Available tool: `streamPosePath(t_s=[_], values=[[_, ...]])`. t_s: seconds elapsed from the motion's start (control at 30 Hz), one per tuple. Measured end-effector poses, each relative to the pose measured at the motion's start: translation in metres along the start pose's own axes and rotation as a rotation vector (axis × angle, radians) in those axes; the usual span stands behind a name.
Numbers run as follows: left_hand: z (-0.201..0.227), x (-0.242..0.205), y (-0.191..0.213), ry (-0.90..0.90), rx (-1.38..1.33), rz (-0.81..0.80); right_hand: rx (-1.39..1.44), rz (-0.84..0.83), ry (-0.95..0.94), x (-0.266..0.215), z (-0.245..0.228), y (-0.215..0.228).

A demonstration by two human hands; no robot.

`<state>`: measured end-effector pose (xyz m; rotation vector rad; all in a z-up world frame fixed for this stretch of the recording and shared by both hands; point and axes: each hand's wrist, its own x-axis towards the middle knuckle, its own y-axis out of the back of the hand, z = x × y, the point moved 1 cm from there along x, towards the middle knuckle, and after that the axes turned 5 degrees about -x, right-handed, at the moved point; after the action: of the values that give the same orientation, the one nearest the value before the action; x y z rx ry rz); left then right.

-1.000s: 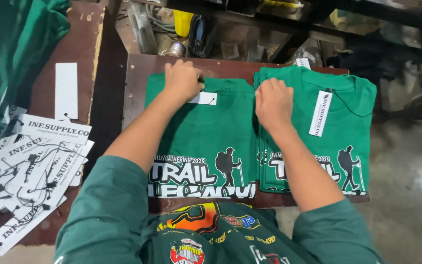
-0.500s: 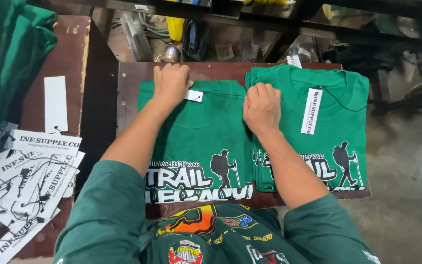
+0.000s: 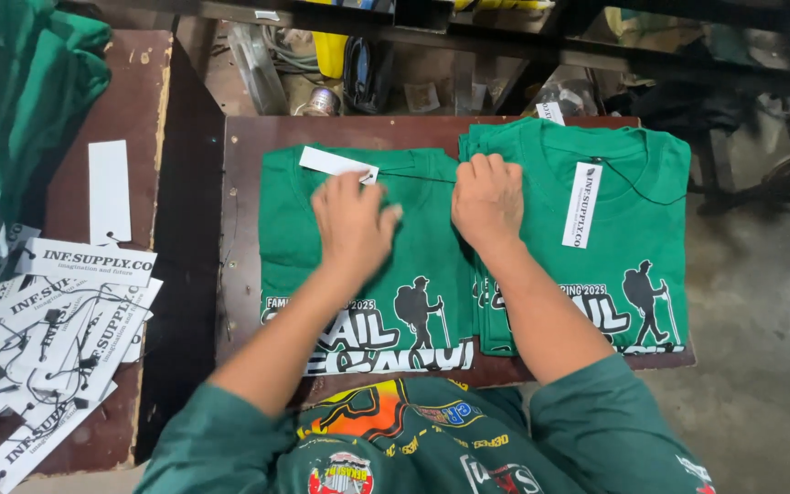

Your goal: Attaching brand or price tags to the collars of green t-shirts using a tagging gun on a production floor.

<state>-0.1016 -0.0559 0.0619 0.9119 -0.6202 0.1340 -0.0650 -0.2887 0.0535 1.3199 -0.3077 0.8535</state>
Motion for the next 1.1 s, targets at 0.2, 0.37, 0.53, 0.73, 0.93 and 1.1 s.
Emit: streamPosePath(t_s=[0.2,0.37,0.53,0.73,0.93,1.1], values=[[0.035,-0.077,0.023,-0.042,0.002,-0.234,0.011,0.035,0.031,-0.002,-0.002,0.001],[0.021,-0.097,0.017,-0.067,-0.064,-0.212,-0.007,0.052,0.066,-0.005,-0.001,-0.004],[0.03,-0.113,0.032,-0.128,-0.084,-0.266,-0.006,0.052,0.114,-0.006,-0.004,0.0],[0.038,-0.132,0.05,-0.144,-0.098,-0.345,0.002,0.021,0.065,-0.009,-0.002,-0.014],[0.047,-0.137,0.071,-0.207,-0.104,-0.505,0.034,-0.061,0.01,-0.016,0.002,-0.006],[0.067,-0.139,0.049,-0.433,-0.098,-0.455,0.572,-0.044,-0.29,-0.018,0.007,0.041]])
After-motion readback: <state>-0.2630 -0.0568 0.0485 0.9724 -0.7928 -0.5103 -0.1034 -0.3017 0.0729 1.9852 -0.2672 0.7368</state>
